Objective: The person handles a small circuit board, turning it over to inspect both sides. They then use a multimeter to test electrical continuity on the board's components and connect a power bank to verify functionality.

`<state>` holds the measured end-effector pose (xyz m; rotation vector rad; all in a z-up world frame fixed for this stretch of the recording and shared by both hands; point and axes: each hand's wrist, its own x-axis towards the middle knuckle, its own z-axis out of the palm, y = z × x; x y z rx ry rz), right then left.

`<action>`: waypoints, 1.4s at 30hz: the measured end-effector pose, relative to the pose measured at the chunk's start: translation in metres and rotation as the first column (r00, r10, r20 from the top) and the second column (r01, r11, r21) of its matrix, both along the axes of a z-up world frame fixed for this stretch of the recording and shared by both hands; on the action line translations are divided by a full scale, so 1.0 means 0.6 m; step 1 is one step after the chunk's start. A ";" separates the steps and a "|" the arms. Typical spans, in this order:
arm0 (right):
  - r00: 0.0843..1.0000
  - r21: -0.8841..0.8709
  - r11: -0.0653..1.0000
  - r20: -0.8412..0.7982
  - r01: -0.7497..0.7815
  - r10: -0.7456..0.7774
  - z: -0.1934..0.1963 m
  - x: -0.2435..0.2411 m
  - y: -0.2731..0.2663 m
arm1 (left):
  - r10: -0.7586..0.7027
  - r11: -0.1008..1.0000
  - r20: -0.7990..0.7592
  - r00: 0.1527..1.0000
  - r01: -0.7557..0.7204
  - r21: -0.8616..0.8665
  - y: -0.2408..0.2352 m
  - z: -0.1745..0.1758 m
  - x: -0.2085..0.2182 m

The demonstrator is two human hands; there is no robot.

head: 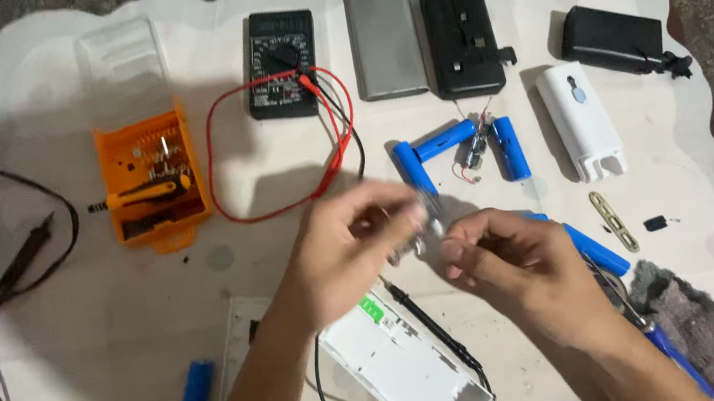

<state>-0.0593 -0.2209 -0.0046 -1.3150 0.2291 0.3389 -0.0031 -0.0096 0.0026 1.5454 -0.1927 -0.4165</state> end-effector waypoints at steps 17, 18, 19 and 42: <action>0.998 0.040 0.999 -0.065 0.004 -0.001 -0.007 0.004 0.007 | -0.047 0.999 0.019 0.999 0.047 0.019 -0.007 -0.009 -0.003; 0.998 0.057 0.998 -0.066 0.012 -0.008 -0.007 0.006 0.006 | -0.064 0.998 0.022 0.998 0.063 0.015 -0.007 -0.007 0.000; 0.999 0.080 0.997 -0.028 0.020 -0.018 -0.007 0.008 0.006 | -0.060 0.998 0.033 0.998 0.059 0.036 -0.010 -0.004 0.004; 0.998 -0.096 0.993 0.015 0.065 -0.064 -0.009 0.006 0.022 | -0.139 0.984 -0.094 0.986 0.127 -0.124 0.000 -0.011 0.005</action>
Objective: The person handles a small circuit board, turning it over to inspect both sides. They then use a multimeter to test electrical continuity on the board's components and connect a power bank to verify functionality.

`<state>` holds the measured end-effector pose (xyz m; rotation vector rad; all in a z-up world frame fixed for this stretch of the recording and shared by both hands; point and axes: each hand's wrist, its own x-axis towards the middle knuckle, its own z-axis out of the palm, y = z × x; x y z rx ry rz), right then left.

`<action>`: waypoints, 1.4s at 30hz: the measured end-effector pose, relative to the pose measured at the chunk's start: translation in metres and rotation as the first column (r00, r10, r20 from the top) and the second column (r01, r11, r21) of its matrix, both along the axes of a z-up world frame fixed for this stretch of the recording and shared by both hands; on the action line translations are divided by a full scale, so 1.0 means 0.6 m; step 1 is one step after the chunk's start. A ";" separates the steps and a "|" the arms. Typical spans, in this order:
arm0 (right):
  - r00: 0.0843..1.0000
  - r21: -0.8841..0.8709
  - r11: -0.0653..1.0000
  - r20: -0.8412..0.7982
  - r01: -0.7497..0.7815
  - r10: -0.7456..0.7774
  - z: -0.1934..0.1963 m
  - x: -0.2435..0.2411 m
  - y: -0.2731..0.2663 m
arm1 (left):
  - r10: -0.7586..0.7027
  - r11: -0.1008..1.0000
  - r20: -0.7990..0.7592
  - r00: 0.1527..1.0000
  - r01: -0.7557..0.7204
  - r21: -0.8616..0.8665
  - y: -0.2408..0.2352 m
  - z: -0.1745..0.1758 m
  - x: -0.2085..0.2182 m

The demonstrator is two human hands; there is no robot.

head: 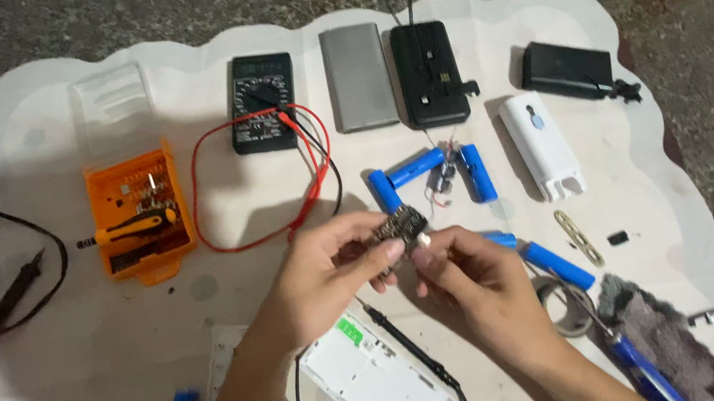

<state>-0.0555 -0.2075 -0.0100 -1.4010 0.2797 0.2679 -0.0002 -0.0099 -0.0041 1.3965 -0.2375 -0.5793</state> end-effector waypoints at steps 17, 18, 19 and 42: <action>0.975 -0.029 0.992 0.184 -0.120 0.123 -0.041 -0.001 -0.014 | 0.066 0.998 0.006 0.998 -0.066 0.020 -0.013 -0.006 -0.004; 0.974 -0.028 0.991 0.186 -0.128 0.131 -0.042 -0.001 -0.015 | 0.057 0.998 0.016 0.998 -0.058 0.010 -0.013 -0.004 -0.006; 0.980 -0.051 0.991 0.154 -0.120 0.126 -0.041 -0.002 -0.016 | 0.037 0.999 0.016 0.999 -0.037 0.013 -0.011 -0.001 -0.005; 0.974 -0.148 0.986 0.201 -0.077 0.106 -0.009 -0.013 -0.016 | -0.045 0.998 0.147 0.988 0.050 -0.030 0.019 0.016 -0.010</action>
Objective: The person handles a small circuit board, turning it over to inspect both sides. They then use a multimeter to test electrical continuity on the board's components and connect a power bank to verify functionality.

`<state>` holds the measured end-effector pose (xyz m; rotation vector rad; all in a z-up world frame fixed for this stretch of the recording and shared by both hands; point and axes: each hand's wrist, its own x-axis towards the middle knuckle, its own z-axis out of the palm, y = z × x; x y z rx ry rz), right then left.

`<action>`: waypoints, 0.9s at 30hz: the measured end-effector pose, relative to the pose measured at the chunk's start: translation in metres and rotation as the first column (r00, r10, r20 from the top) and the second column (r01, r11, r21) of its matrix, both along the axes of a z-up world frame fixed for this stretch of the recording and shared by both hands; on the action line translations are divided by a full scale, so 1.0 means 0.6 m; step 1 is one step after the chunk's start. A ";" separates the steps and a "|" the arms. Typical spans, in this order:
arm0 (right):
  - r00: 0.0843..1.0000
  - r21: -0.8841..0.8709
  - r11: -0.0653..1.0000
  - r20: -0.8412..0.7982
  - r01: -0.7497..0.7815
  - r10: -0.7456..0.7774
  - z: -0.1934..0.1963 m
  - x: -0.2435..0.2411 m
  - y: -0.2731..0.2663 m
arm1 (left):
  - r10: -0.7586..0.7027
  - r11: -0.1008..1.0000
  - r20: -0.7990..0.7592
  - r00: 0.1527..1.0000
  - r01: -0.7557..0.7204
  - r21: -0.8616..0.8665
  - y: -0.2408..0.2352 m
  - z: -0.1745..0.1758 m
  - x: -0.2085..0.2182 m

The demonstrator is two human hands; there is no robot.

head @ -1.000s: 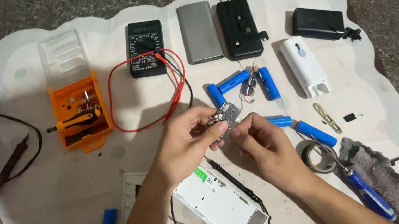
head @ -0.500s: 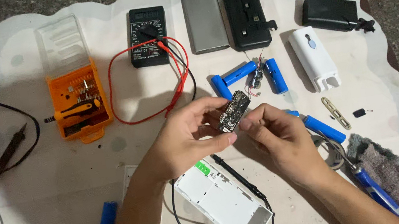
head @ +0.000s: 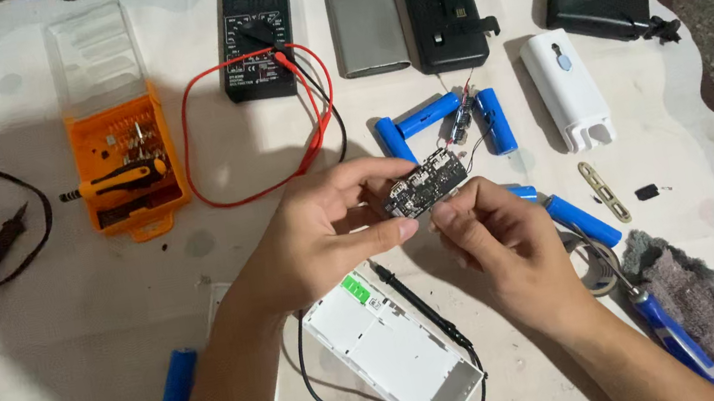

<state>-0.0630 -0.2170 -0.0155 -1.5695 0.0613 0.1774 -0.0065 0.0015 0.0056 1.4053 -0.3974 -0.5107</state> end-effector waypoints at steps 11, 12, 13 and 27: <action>0.998 0.056 0.998 -0.039 0.042 -0.040 -0.011 -0.020 -0.015 | 0.003 0.998 0.216 0.976 0.011 -0.063 0.005 -0.001 -0.003; 0.998 0.028 0.999 -0.045 0.038 -0.037 -0.010 -0.016 -0.022 | -0.002 0.998 0.241 0.970 0.015 -0.053 0.006 0.002 0.000; 0.999 0.039 0.999 0.039 0.004 -0.006 -0.008 -0.014 -0.030 | 0.002 0.999 0.235 0.972 0.007 -0.041 0.008 0.004 0.000; 0.991 0.148 0.985 0.086 0.092 -0.106 0.012 0.001 -0.036 | -0.033 0.997 0.239 0.970 0.048 -0.056 0.017 0.018 -0.001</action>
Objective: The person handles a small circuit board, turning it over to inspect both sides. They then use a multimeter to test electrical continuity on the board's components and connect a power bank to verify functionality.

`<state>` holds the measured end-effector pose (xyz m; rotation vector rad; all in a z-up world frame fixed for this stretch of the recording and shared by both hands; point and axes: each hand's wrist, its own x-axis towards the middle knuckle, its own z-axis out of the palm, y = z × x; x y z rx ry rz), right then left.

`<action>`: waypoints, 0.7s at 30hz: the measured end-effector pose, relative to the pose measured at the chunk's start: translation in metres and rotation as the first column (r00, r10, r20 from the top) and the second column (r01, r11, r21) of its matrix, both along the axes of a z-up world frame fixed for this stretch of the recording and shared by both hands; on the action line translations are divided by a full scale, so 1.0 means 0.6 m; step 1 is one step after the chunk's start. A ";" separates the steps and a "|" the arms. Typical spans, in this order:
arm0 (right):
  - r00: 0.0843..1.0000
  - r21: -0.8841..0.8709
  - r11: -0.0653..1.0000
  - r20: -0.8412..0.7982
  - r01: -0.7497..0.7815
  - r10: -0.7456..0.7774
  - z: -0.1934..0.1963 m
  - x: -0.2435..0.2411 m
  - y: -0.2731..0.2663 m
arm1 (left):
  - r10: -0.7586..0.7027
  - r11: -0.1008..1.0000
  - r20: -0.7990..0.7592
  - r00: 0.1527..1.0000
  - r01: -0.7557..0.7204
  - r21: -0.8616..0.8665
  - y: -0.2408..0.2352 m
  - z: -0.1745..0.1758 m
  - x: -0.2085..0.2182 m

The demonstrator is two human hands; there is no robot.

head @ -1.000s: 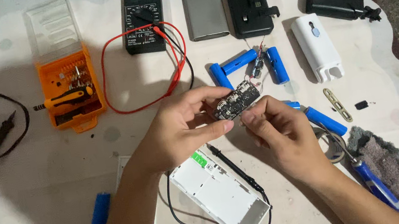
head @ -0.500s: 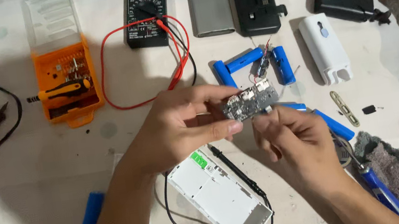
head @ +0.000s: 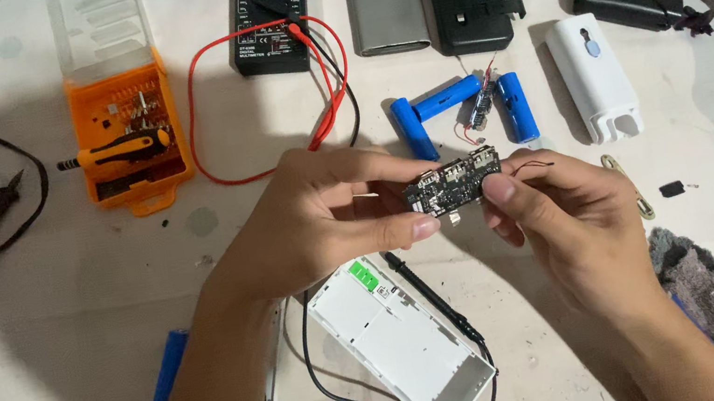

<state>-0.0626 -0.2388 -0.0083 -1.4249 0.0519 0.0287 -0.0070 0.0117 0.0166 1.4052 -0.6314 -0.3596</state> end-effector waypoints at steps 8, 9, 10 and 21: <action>0.999 -0.004 1.000 -0.030 -0.014 0.014 -0.005 -0.003 -0.011 | 0.016 1.000 -0.040 0.999 -0.016 0.012 0.001 0.008 -0.003; 0.999 -0.002 1.000 -0.031 -0.018 0.018 -0.005 -0.004 -0.012 | 0.019 1.000 -0.046 0.999 -0.019 0.003 0.002 0.010 -0.004; 0.999 -0.014 1.000 -0.029 -0.018 0.018 -0.005 -0.003 -0.012 | 0.023 1.000 -0.048 0.999 -0.023 0.008 0.002 0.012 -0.003; 0.993 0.064 0.992 0.045 -0.112 0.110 -0.015 -0.011 -0.025 | -0.015 0.973 -0.094 0.995 -0.007 -0.229 0.007 0.003 0.005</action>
